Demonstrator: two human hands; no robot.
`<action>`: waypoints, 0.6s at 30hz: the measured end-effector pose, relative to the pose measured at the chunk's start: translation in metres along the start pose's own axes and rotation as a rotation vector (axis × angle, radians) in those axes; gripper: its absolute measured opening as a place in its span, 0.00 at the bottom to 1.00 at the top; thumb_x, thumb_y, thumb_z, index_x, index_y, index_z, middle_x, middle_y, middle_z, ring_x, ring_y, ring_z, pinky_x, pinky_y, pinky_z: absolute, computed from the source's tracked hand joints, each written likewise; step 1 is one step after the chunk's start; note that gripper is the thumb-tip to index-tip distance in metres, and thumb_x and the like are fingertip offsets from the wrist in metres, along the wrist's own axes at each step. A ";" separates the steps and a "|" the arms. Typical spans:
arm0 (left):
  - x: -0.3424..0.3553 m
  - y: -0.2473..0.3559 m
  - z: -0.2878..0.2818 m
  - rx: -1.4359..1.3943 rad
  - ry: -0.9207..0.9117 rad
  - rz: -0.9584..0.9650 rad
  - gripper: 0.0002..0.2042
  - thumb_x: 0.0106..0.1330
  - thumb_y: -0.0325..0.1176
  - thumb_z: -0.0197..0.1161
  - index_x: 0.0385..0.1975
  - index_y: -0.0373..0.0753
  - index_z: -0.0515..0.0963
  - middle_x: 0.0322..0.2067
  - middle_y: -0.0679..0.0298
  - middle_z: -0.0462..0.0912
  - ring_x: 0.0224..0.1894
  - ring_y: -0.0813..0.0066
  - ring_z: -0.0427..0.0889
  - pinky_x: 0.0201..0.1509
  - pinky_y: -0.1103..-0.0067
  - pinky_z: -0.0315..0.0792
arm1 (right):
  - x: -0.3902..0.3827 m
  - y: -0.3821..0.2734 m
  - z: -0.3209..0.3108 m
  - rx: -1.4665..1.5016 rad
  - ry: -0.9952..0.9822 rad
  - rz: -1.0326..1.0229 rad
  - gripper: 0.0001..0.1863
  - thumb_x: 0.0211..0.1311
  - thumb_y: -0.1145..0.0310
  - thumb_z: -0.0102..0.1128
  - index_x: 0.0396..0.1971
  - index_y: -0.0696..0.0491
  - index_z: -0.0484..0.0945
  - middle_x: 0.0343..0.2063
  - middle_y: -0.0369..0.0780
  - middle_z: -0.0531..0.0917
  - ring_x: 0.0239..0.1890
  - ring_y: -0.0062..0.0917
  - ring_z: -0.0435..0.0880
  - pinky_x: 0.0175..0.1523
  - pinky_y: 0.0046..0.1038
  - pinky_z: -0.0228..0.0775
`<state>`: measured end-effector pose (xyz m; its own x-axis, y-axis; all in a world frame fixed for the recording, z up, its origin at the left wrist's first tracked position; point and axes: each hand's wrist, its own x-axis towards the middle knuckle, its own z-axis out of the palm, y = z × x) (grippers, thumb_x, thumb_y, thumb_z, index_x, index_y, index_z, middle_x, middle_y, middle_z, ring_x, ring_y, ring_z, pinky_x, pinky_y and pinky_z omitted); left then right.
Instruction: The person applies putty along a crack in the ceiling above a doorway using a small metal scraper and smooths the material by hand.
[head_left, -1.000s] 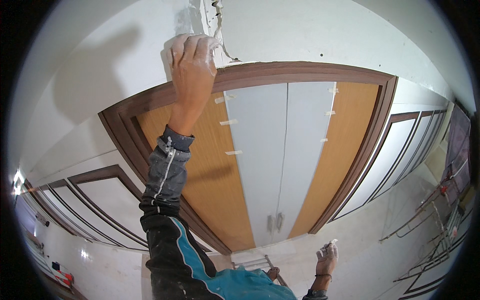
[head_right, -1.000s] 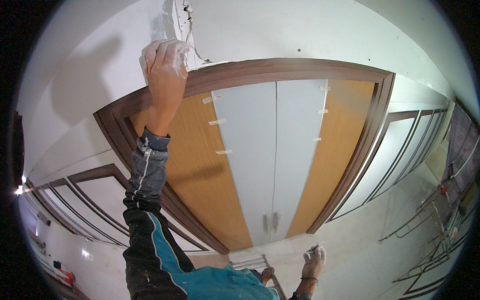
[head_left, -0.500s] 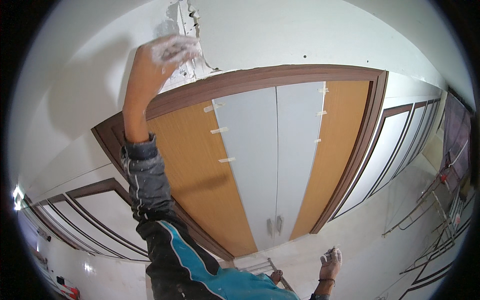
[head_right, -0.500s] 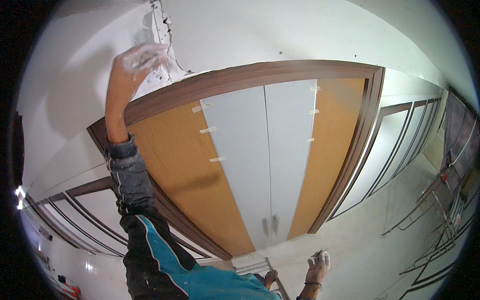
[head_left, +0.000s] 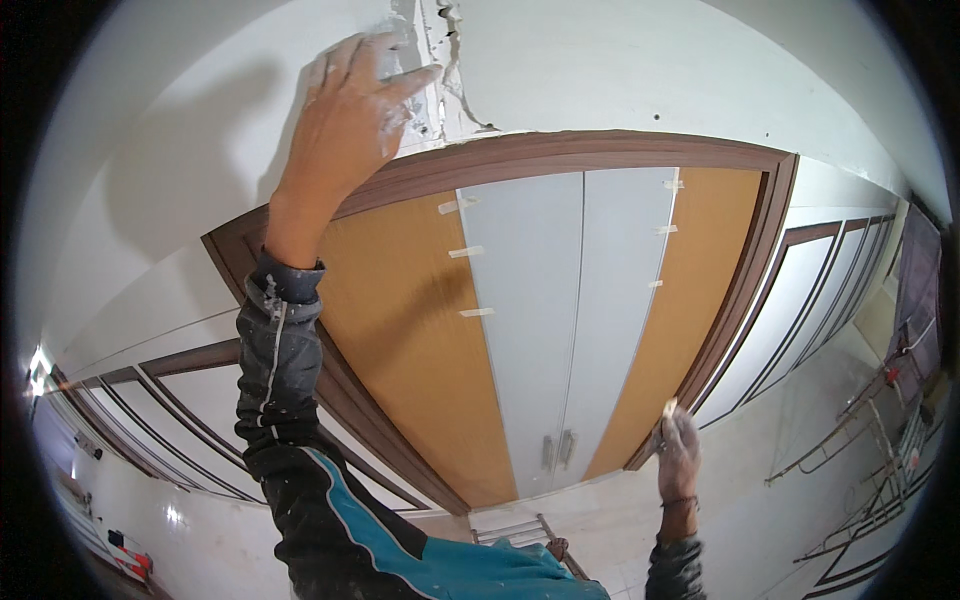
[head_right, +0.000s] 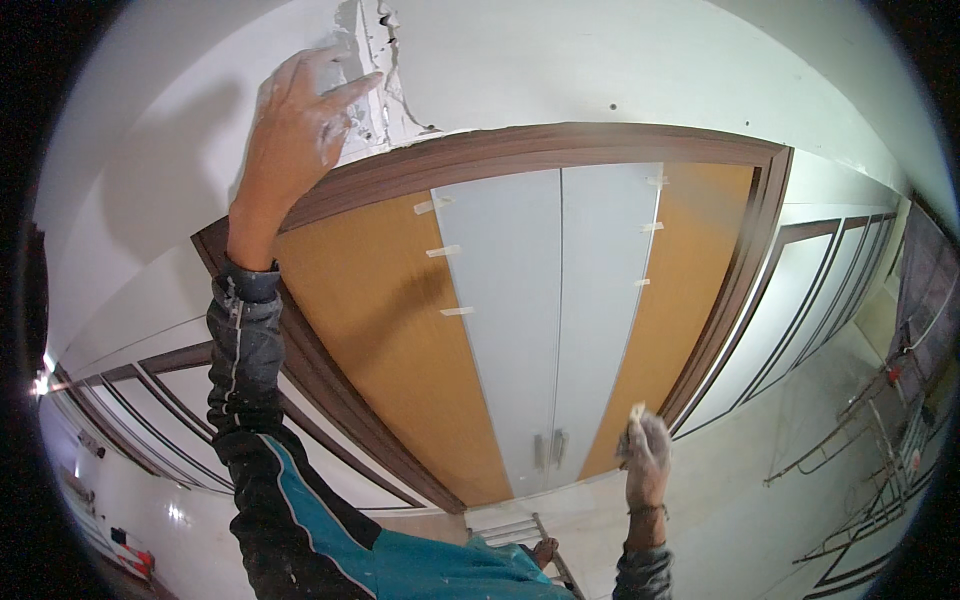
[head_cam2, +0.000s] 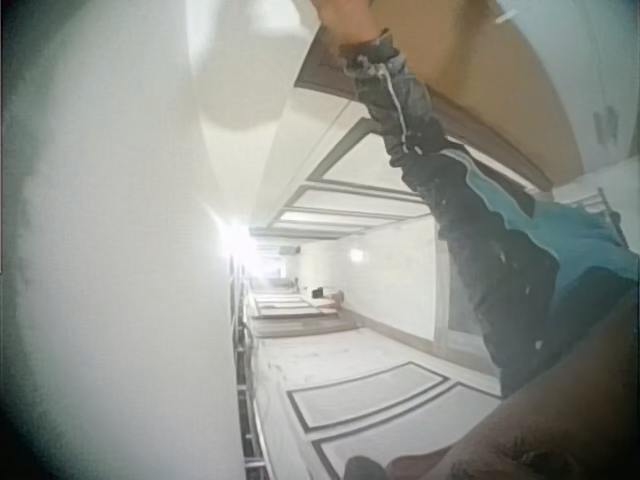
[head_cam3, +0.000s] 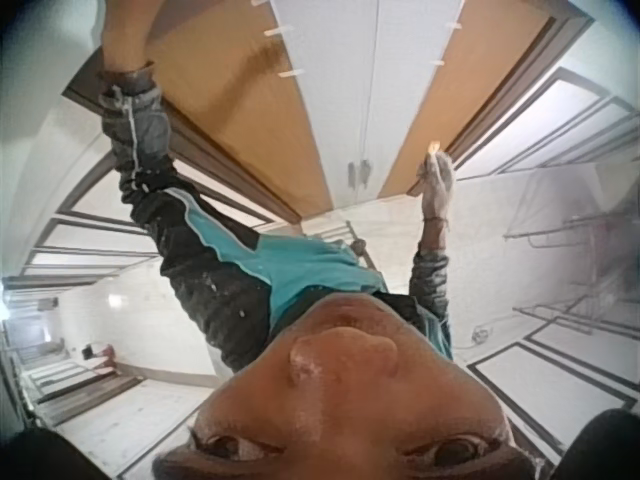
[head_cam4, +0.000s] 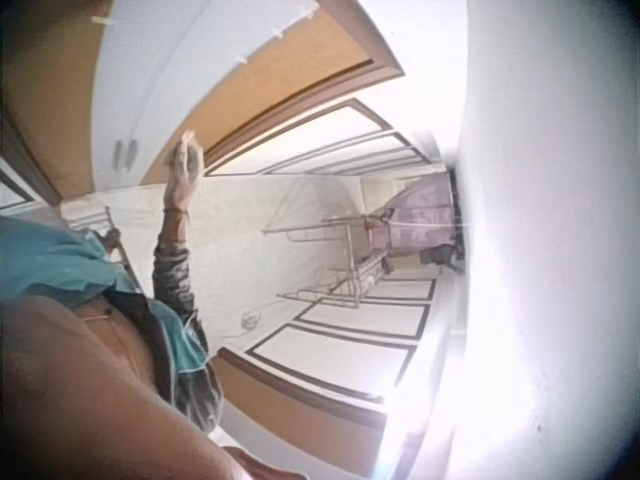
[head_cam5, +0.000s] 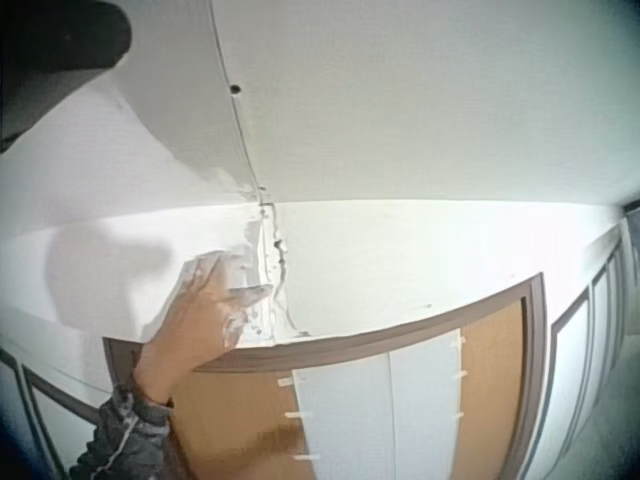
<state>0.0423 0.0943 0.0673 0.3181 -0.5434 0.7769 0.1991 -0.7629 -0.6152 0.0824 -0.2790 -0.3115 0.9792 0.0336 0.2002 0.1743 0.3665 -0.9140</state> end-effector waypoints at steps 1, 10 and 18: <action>-0.001 -0.001 -0.001 0.038 -0.041 0.027 0.25 0.56 0.23 0.61 0.55 0.54 0.79 0.57 0.61 0.71 0.60 0.57 0.68 0.63 0.64 0.63 | 0.013 -0.021 0.019 -0.092 -0.061 -0.082 0.10 0.70 0.64 0.58 0.41 0.56 0.77 0.26 0.32 0.76 0.27 0.14 0.72 0.33 0.19 0.67; -0.007 -0.077 -0.009 -0.284 0.121 -0.018 0.20 0.63 0.24 0.57 0.56 0.44 0.77 0.52 0.58 0.77 0.57 0.58 0.73 0.64 0.66 0.66 | 0.098 -0.191 0.222 -0.395 -0.349 -0.835 0.11 0.65 0.70 0.58 0.45 0.59 0.79 0.24 0.41 0.80 0.24 0.22 0.78 0.31 0.26 0.72; -0.025 -0.100 0.003 -0.282 0.273 -0.022 0.14 0.66 0.27 0.57 0.50 0.42 0.81 0.52 0.59 0.80 0.59 0.60 0.75 0.64 0.68 0.68 | 0.137 -0.225 0.339 -0.375 -0.238 -1.159 0.12 0.60 0.72 0.59 0.44 0.58 0.80 0.24 0.49 0.83 0.26 0.39 0.83 0.34 0.33 0.76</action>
<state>0.0172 0.1852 0.1088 0.0507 -0.5701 0.8200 -0.0712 -0.8210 -0.5664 0.1416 -0.0417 0.0409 0.1918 0.0496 0.9802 0.9813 0.0057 -0.1923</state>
